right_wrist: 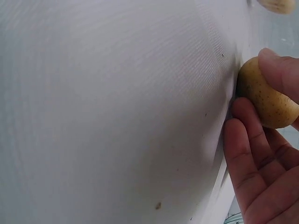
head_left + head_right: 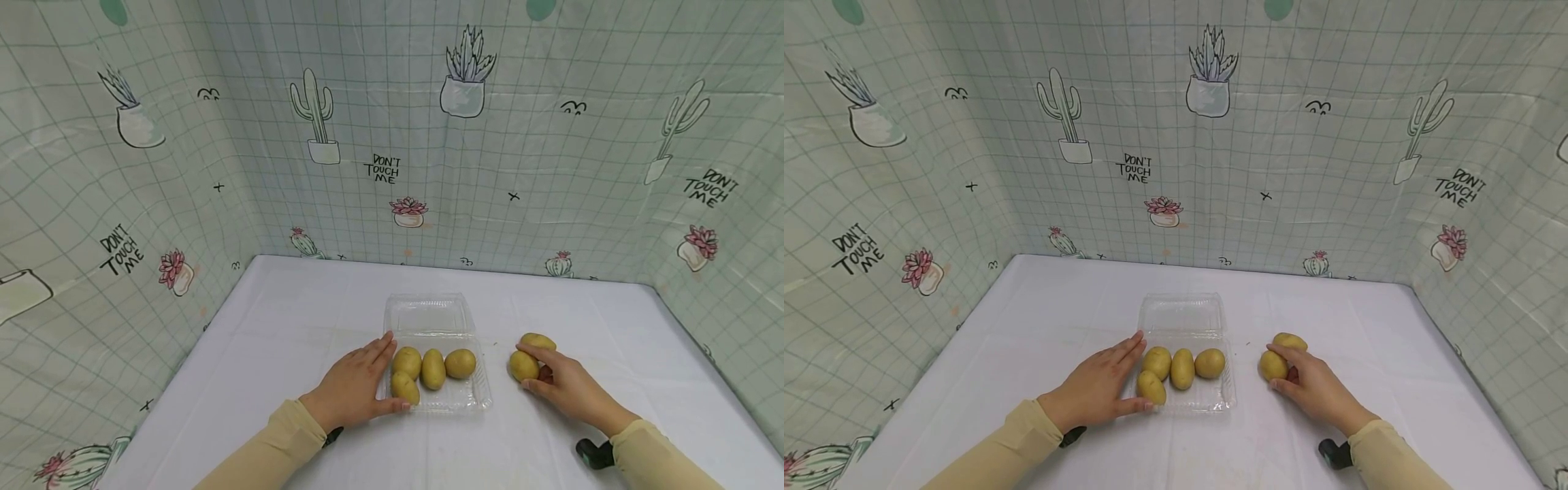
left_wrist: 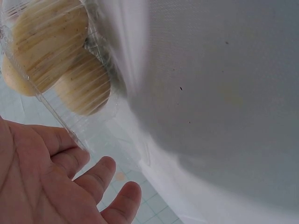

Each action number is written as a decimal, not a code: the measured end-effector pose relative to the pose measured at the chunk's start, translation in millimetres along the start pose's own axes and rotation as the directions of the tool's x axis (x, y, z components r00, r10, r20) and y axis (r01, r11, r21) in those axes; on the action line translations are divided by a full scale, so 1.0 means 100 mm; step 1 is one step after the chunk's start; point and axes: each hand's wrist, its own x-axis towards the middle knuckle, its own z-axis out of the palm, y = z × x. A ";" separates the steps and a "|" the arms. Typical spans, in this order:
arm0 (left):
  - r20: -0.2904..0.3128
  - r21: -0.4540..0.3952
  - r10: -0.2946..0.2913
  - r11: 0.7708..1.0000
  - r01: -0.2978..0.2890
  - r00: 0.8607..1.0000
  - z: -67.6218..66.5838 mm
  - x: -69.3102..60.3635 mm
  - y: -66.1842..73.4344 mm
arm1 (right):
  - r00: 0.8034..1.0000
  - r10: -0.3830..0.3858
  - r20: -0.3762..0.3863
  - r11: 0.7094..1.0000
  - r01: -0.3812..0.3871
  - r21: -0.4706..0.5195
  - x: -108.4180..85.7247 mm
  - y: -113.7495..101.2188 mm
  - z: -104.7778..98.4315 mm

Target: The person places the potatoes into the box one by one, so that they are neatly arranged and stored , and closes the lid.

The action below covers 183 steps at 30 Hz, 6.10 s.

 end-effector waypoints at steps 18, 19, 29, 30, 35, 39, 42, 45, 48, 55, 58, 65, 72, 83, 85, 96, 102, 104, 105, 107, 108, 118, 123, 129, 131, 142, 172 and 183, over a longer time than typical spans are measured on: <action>-0.005 -0.001 0.011 1.000 -0.011 1.000 -0.01 0.01 0.00 | 1.000 0.011 0.010 1.000 -0.011 0.014 0.01 0.01 0.00; -0.008 -0.002 0.014 1.000 -0.014 1.000 -0.01 0.01 0.00 | 1.000 0.011 0.012 1.000 -0.012 0.014 0.01 0.01 0.00; -0.004 -0.018 0.013 1.000 -0.013 1.000 -0.02 0.00 0.00 | 1.000 -0.014 0.006 1.000 0.014 0.026 0.02 -0.04 -0.03; -0.001 -0.021 0.011 1.000 -0.011 1.000 -0.02 0.00 0.00 | 1.000 -0.020 0.004 0.999 0.020 0.029 0.02 -0.05 -0.04; 0.002 -0.025 0.010 1.000 -0.010 1.000 -0.04 0.00 0.01 | 0.998 -0.068 -0.015 0.996 0.069 0.055 0.06 -0.12 -0.07; 0.001 -0.025 0.009 1.000 -0.009 1.000 -0.04 -0.01 0.01 | 0.995 -0.101 -0.026 0.991 0.103 0.081 0.11 -0.23 -0.08; 0.005 -0.029 0.005 1.000 -0.005 1.000 -0.03 -0.01 0.01 | 0.991 -0.128 -0.032 0.987 0.131 0.097 0.15 -0.34 -0.08; 0.003 -0.031 0.004 1.000 -0.004 1.000 -0.04 -0.01 0.01 | 0.986 -0.165 -0.039 0.979 0.168 0.116 0.20 -0.45 -0.07; 0.000 -0.031 0.006 1.000 -0.006 1.000 -0.04 -0.01 0.02 | 0.980 -0.194 -0.030 0.969 0.197 0.151 0.24 -0.56 -0.04; 0.003 -0.032 0.010 0.999 -0.010 1.000 -0.05 -0.01 0.02 | 0.965 -0.256 0.056 0.947 0.239 0.216 0.32 -0.78 0.08; -0.003 -0.028 0.015 0.999 -0.015 1.000 -0.05 -0.01 0.02 | 0.956 -0.282 0.083 0.938 0.257 0.231 0.35 -0.86 0.14; -0.014 -0.035 0.022 0.999 -0.022 1.000 -0.05 -0.02 0.02 | 0.942 -0.301 0.147 0.935 0.261 0.241 0.40 -0.99 0.26; -0.028 -0.036 0.023 0.999 -0.024 0.999 -0.03 -0.02 0.01 | 0.932 -0.321 0.170 0.921 0.265 0.285 0.40 -1.07 0.35; -0.028 -0.024 0.020 0.999 -0.021 0.999 -0.01 -0.01 0.00 | 0.927 -0.322 0.193 0.925 0.265 0.271 0.39 -1.11 0.42; -0.030 -0.024 0.021 0.999 -0.021 0.999 -0.01 -0.01 0.00 | 0.925 -0.327 0.194 0.924 0.270 0.271 0.39 -1.11 0.43; -0.020 -0.018 0.016 1.000 -0.016 1.000 0.01 -0.01 0.00 | 0.919 -0.336 0.208 0.920 0.273 0.281 0.39 -1.12 0.43; -0.006 -0.016 0.006 1.000 -0.007 1.000 0.02 -0.01 -0.01 | 0.918 -0.324 0.227 0.922 0.253 0.293 0.40 -1.11 0.44; -0.005 -0.019 0.006 1.000 -0.006 1.000 0.02 -0.01 -0.01 | 0.919 -0.317 0.235 0.925 0.245 0.291 0.40 -1.10 0.44; -0.004 -0.020 0.007 1.000 -0.007 1.000 0.01 -0.01 0.00 | 0.919 -0.314 0.239 0.926 0.241 0.289 0.40 -1.10 0.44; -0.003 -0.021 0.007 1.000 -0.007 1.000 0.01 -0.01 0.00 | 0.918 -0.310 0.247 0.928 0.236 0.287 0.40 -1.10 0.43; -0.004 -0.022 0.008 1.000 -0.008 1.000 0.01 -0.01 0.00 | 0.918 -0.308 0.250 0.929 0.234 0.286 0.41 -1.10 0.43; -0.030 -0.034 0.028 0.999 -0.029 0.999 0.00 -0.01 0.00 | 0.921 -0.283 0.269 0.939 0.208 0.275 0.41 -1.11 0.43; -0.056 -0.026 0.038 0.999 -0.039 0.998 0.02 -0.01 -0.01 | 0.922 -0.275 0.271 0.944 0.205 0.261 0.41 -1.13 0.42; -0.056 -0.016 0.034 0.999 -0.035 0.998 0.05 -0.01 -0.02 | 0.921 -0.270 0.280 0.946 0.200 0.256 0.42 -1.13 0.43; -0.059 -0.017 0.036 0.999 -0.037 0.998 0.05 -0.01 -0.02 | 0.921 -0.269 0.281 0.947 0.200 0.253 0.42 -1.13 0.43; -0.075 -0.023 0.053 0.998 -0.055 0.996 0.02 -0.02 -0.01 | 0.914 -0.294 0.278 0.952 0.256 0.165 0.41 -1.13 0.43; -0.043 -0.013 0.034 0.999 -0.035 0.998 0.00 -0.01 0.00 | 0.907 -0.279 0.315 0.960 0.253 0.122 0.41 -1.17 0.41; -0.016 -0.023 0.018 1.000 -0.019 1.000 -0.02 0.00 0.00 | 0.916 -0.270 0.295 0.962 0.244 0.122 0.39 -1.18 0.29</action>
